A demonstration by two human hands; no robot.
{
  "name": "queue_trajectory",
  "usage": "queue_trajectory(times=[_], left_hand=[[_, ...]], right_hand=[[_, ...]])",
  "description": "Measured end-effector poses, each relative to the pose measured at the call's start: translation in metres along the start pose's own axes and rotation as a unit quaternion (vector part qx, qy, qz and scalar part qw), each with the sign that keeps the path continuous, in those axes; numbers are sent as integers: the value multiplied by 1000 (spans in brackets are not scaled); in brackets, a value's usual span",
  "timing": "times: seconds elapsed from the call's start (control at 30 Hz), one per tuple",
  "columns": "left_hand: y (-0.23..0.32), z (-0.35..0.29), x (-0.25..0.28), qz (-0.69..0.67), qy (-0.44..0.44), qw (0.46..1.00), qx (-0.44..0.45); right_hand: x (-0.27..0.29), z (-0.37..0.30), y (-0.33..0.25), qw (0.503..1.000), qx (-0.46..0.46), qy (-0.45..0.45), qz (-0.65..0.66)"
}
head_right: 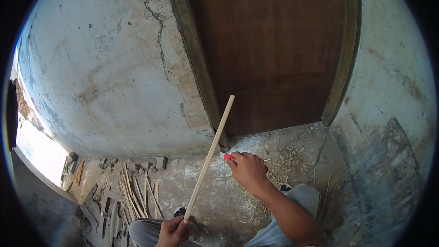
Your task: The person shaves a thin wooden stick with a utility knife.
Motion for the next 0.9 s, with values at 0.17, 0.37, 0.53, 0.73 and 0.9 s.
queue_trajectory(times=[0.17, 0.37, 0.53, 0.73, 0.9], left_hand=[[-29, 15, 1, 16, -10, 1000, 1], [-23, 15, -2, 64, -11, 998, -12], [19, 8, -2, 51, -28, 998, 27], [5, 18, 5, 124, -43, 990, -58], [31, 10, 6, 54, -33, 997, 41]], right_hand=[[2, 1, -14, 998, -38, -47, -23], [-9, 0, -3, 996, -31, -73, -47], [0, 4, -9, 998, -32, -49, -27], [2, 4, -11, 997, -68, -45, -1], [7, 4, -15, 997, -65, -35, -14]])
Point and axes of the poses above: each hand's wrist, its own z-axis towards the middle knuckle, its own x-axis out of the back of the hand, y = z × x, the point moved 2 cm from there along z, towards the middle knuckle, and after that the axes turned 13 degrees about y, right-handed, at the moved point
